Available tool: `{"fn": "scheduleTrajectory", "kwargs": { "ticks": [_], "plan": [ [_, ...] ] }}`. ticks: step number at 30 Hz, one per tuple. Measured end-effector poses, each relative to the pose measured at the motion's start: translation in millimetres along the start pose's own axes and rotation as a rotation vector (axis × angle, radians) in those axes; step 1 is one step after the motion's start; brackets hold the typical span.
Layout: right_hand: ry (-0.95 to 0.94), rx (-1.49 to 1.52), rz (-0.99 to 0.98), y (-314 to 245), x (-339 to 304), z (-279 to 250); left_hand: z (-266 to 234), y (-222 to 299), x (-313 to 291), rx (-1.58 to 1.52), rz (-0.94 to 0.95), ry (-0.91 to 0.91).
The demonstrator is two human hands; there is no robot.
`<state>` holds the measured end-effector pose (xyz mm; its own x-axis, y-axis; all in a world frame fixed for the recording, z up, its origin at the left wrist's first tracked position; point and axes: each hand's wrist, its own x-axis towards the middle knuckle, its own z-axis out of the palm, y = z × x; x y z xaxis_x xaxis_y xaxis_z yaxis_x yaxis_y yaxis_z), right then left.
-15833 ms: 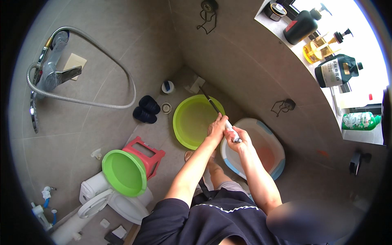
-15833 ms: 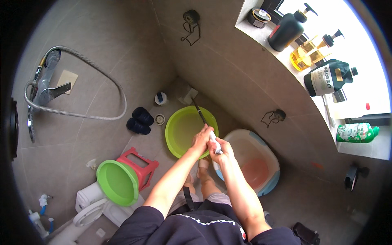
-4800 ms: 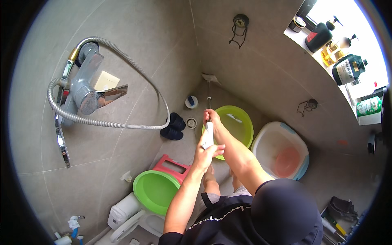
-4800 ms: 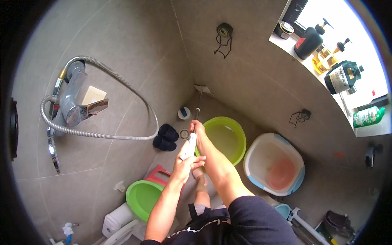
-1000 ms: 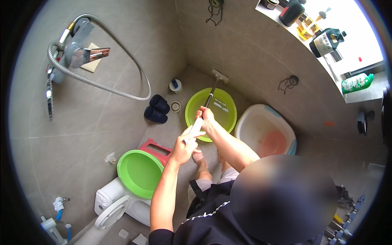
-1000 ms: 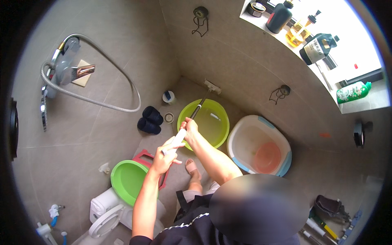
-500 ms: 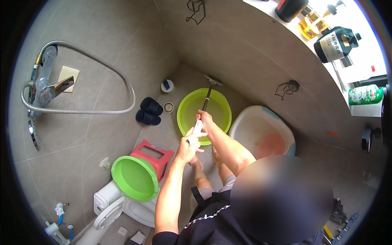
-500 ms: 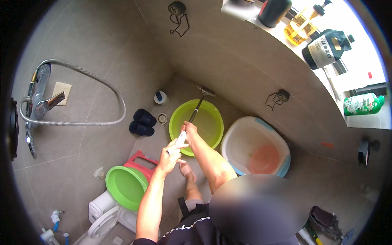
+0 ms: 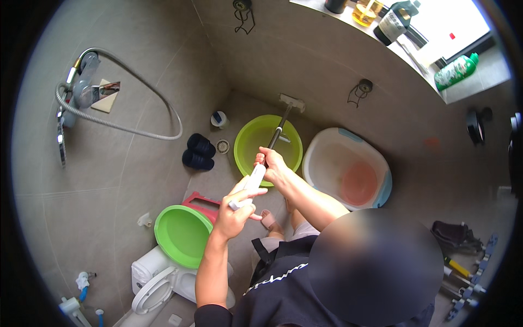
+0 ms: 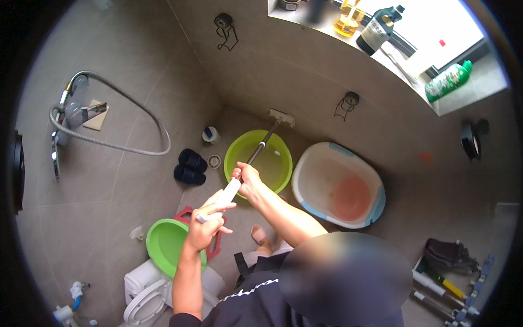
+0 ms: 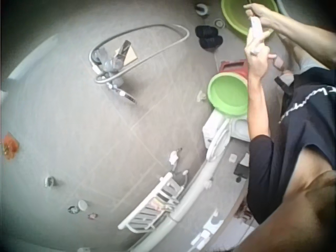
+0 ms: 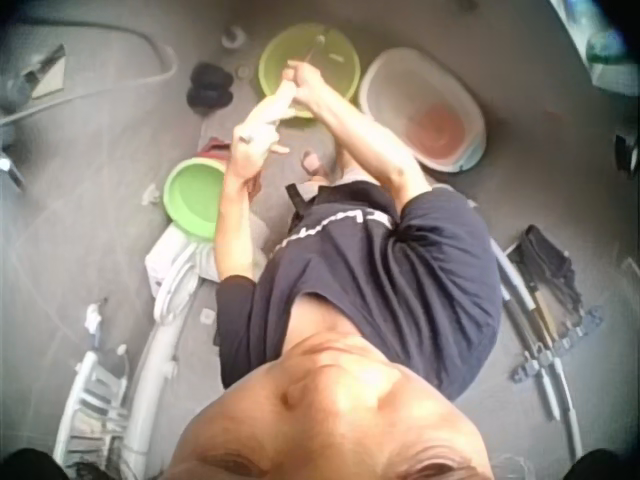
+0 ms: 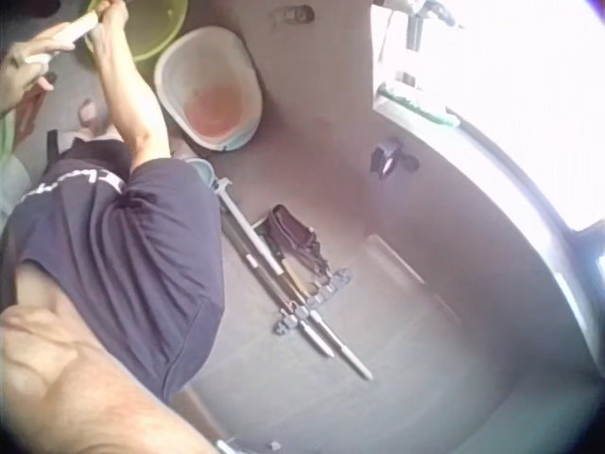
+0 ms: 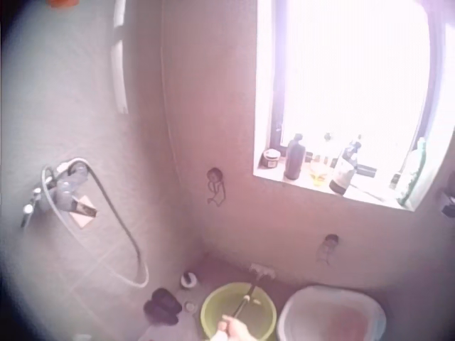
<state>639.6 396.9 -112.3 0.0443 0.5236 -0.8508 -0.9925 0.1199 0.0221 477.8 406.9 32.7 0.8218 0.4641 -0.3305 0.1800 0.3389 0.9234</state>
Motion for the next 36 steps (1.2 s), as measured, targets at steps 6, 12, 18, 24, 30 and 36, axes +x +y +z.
{"fn": "scheduleTrajectory", "kwargs": {
  "ticks": [6, 12, 18, 24, 30, 36],
  "plan": [
    [-0.126, 0.003, -0.057, 40, -98, 13, -9, 53, -70, 0.122, -0.022, -0.187],
    [-0.084, 0.071, -0.108, 18, -59, -12, 8, 14, -40, 0.156, 0.022, -0.208],
    [-0.014, 0.078, -0.12, -26, 10, -52, 35, -43, 16, 0.03, -0.001, -0.096],
    [0.045, 0.053, -0.08, -73, 66, -75, 52, -73, 79, -0.016, -0.082, -0.057],
    [0.108, -0.03, -0.011, -107, 106, -81, 64, -88, 129, -0.023, -0.095, -0.016],
    [0.083, 0.003, -0.033, -125, 122, -75, 67, -80, 155, -0.075, -0.12, 0.009]
  ]
}}
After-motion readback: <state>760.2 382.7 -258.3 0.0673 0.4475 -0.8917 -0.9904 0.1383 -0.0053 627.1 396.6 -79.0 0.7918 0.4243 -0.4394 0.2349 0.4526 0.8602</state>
